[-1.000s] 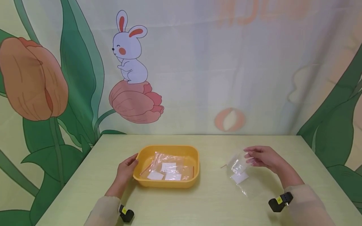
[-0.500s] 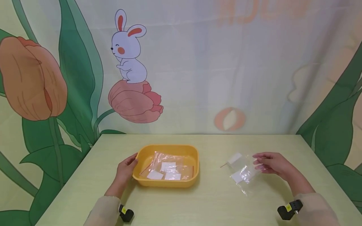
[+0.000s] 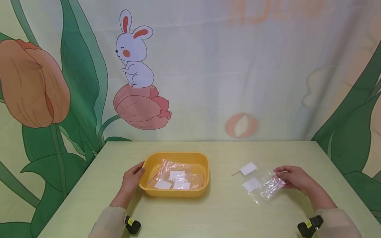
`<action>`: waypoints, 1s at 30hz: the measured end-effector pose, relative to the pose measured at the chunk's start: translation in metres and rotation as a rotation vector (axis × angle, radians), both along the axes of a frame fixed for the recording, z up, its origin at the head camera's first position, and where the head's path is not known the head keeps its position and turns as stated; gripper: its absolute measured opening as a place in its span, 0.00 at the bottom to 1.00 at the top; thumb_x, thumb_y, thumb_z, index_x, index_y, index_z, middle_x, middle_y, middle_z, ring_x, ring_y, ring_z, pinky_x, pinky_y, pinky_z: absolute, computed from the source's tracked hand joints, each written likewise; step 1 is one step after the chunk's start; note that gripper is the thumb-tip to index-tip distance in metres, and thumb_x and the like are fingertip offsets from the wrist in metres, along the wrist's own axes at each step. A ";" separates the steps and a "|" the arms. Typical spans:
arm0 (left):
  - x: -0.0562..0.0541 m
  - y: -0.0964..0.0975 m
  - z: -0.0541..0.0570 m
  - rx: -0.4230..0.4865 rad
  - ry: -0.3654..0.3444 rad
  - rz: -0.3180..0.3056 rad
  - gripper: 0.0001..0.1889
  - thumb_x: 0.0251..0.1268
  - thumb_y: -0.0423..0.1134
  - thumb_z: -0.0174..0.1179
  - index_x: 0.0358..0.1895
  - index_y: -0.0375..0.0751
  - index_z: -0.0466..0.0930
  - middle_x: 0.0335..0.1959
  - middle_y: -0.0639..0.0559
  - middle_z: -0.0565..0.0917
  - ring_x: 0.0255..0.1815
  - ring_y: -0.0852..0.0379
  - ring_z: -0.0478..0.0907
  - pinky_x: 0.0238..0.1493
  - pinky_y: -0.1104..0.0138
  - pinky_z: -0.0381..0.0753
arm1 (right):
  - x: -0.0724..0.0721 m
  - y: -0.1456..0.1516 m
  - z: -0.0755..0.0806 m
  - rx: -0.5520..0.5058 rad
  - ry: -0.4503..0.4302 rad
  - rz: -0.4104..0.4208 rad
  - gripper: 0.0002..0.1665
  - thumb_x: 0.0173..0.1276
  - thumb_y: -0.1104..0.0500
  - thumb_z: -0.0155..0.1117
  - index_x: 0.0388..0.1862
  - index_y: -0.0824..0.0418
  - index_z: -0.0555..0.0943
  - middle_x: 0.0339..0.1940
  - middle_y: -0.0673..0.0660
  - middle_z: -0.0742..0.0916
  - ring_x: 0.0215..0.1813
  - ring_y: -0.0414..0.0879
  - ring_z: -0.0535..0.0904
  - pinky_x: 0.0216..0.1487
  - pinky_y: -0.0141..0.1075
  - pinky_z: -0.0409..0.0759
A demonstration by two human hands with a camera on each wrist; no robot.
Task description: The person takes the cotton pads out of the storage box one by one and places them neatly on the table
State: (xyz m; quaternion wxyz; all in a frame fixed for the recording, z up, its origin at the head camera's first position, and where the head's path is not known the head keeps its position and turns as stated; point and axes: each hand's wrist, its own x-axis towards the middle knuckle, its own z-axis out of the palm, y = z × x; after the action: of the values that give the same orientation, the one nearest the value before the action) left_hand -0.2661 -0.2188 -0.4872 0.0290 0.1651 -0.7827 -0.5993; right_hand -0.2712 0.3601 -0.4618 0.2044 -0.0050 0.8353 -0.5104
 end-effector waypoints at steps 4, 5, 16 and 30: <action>0.000 0.000 0.000 -0.002 0.003 0.004 0.25 0.79 0.36 0.48 0.75 0.37 0.68 0.75 0.33 0.70 0.79 0.37 0.65 0.79 0.49 0.69 | 0.001 0.001 -0.003 0.011 -0.013 -0.011 0.29 0.82 0.57 0.52 0.69 0.80 0.66 0.41 0.41 0.87 0.40 0.36 0.83 0.43 0.33 0.89; 0.000 0.000 0.000 -0.002 0.002 0.004 0.25 0.79 0.36 0.48 0.75 0.37 0.68 0.75 0.33 0.70 0.79 0.37 0.65 0.79 0.49 0.69 | 0.001 0.002 -0.004 0.011 -0.012 -0.008 0.29 0.82 0.57 0.51 0.68 0.81 0.66 0.40 0.42 0.87 0.39 0.36 0.83 0.43 0.33 0.89; -0.002 0.000 -0.001 -0.007 -0.022 0.013 0.25 0.80 0.38 0.48 0.75 0.39 0.68 0.76 0.34 0.70 0.79 0.37 0.65 0.79 0.49 0.70 | 0.001 0.000 -0.014 0.076 -0.007 -0.064 0.28 0.80 0.58 0.54 0.65 0.82 0.68 0.38 0.48 0.84 0.37 0.40 0.79 0.38 0.30 0.86; -0.001 0.000 -0.001 0.001 -0.024 0.006 0.24 0.80 0.37 0.48 0.75 0.39 0.68 0.76 0.34 0.70 0.78 0.37 0.66 0.78 0.49 0.70 | 0.000 -0.005 -0.019 0.234 0.013 -0.098 0.22 0.78 0.62 0.55 0.61 0.80 0.72 0.35 0.52 0.83 0.34 0.44 0.76 0.34 0.32 0.80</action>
State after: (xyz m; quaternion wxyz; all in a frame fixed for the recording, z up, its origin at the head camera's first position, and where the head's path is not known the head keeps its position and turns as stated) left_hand -0.2670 -0.2189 -0.4877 0.0214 0.1748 -0.7823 -0.5975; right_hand -0.2716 0.3546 -0.4804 0.1730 0.0567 0.8897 -0.4187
